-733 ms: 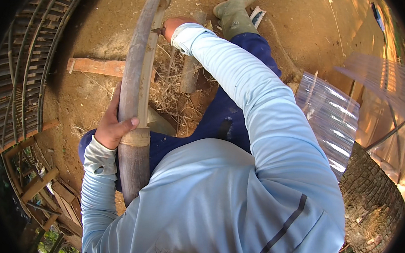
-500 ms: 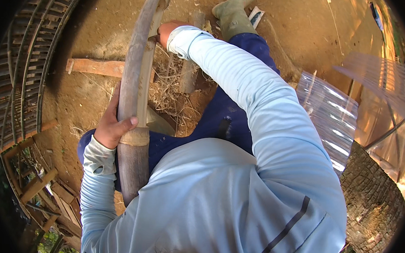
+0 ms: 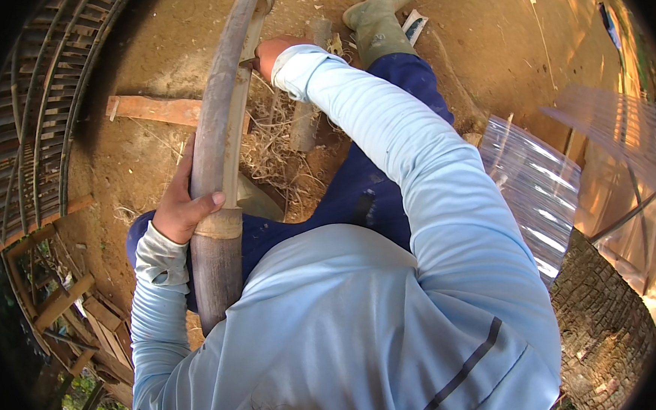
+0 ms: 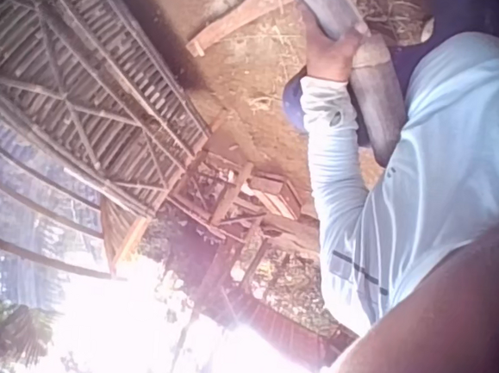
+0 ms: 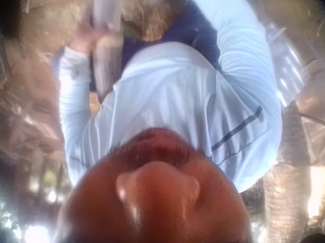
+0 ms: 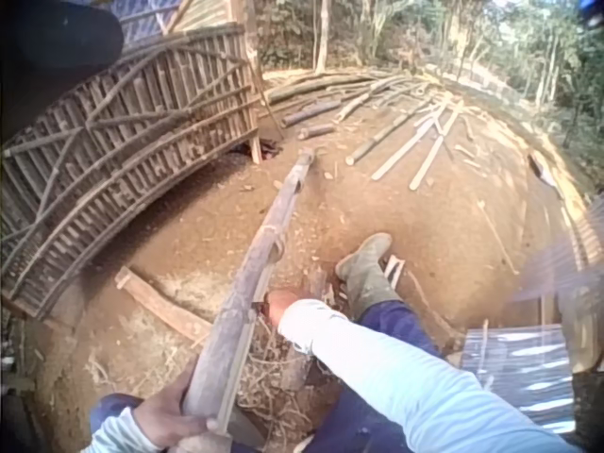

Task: The person holds a long bamboo pole between their legs and uses a small knife to carve and smooth its surface. They repeatedly scrape the bamboo, rotating it to work on different sections and removing thin shavings.

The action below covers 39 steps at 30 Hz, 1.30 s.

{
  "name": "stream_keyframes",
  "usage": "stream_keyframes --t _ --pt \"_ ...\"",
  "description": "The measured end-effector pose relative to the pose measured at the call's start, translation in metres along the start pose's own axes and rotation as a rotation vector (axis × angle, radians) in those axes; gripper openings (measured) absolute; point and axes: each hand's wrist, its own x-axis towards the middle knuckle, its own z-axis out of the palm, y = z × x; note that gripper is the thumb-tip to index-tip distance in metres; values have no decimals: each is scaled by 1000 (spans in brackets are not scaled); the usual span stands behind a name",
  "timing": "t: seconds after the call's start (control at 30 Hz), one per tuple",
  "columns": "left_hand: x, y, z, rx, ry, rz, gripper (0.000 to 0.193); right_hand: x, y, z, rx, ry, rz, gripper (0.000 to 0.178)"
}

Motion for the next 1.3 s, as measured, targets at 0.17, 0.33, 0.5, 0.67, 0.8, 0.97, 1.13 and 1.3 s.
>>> stream_keyframes --t 0.17,0.33,0.5,0.67,0.8,0.97,1.13,1.3 --pt "2 0 1 -30 -12 6 116 3 4 -3 -9 -11 -21 44" --pt "1 0 1 -57 -1 22 116 2 1 -1 -23 120 86 41" --pt "0 -1 0 -58 -6 13 116 26 18 6 -23 150 121 42" --pt "-5 1 1 -36 -13 -4 117 69 40 15 77 226 175 47" --pt "-6 0 1 -48 -13 6 115 73 37 19 43 195 120 47" --pt "0 0 -2 18 -11 29 114 55 26 17 54 138 124 43" --pt "2 -1 0 2 -8 30 114 30 20 10 41 93 124 42" --pt "1 -1 2 -25 2 13 115 13 10 5 -28 71 82 42"
